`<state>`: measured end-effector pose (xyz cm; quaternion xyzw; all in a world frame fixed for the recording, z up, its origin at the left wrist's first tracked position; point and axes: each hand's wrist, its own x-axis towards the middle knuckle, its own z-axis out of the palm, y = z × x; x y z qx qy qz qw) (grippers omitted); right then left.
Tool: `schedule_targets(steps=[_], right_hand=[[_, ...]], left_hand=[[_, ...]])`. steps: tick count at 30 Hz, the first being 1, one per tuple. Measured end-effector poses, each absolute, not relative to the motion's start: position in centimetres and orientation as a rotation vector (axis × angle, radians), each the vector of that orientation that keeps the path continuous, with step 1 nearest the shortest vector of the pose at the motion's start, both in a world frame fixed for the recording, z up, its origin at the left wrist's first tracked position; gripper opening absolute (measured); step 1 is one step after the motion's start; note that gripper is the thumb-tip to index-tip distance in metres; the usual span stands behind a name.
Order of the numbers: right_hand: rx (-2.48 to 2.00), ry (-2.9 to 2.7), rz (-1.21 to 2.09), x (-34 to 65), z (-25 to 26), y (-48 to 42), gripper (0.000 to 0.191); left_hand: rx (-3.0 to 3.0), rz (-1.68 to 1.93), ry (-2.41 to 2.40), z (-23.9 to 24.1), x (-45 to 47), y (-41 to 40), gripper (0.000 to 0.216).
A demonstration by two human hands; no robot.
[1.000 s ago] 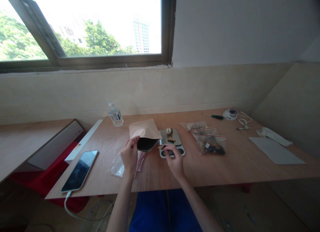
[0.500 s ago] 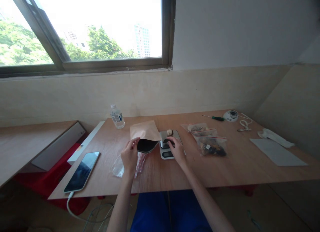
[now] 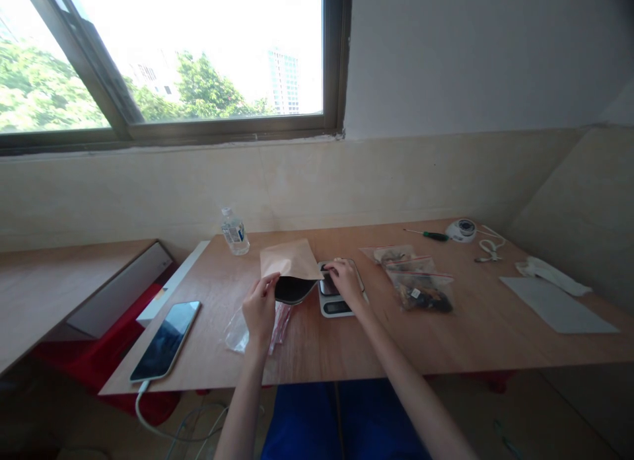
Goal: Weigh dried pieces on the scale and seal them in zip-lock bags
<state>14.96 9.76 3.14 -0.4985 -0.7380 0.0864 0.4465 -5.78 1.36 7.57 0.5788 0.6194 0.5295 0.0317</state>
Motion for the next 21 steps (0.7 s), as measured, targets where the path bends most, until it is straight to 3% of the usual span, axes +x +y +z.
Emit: schedule_targets(steps=[6, 10, 14, 18, 21], right_hand=[[-1.217, -1.922, 0.01, 14.9, 4.4, 7.2, 0.016], [-1.0, -1.786, 0.131, 13.8, 5.9, 2.8, 0.019], [-0.836, -1.986, 0.303, 11.0, 6.4, 0.2, 0.021], [-0.995, -2.217, 0.341, 7.4, 6.0, 1.6, 0.038], [-1.21, -2.396, 0.323, 5.0, 5.9, 4.1, 0.035]], left_hand=[[1.772, 1.63, 1.921, 7.5, -5.9, 1.3, 0.024], [1.767, 1.633, 1.924, 7.2, -5.7, 1.5, 0.024], [1.793, 1.628, 1.922, 7.0, -5.1, 1.5, 0.022], [1.762, 1.625, 1.92, 6.7, -4.5, 1.1, 0.022], [1.739, 1.613, 1.961, 6.6, -4.2, 0.8, 0.021]])
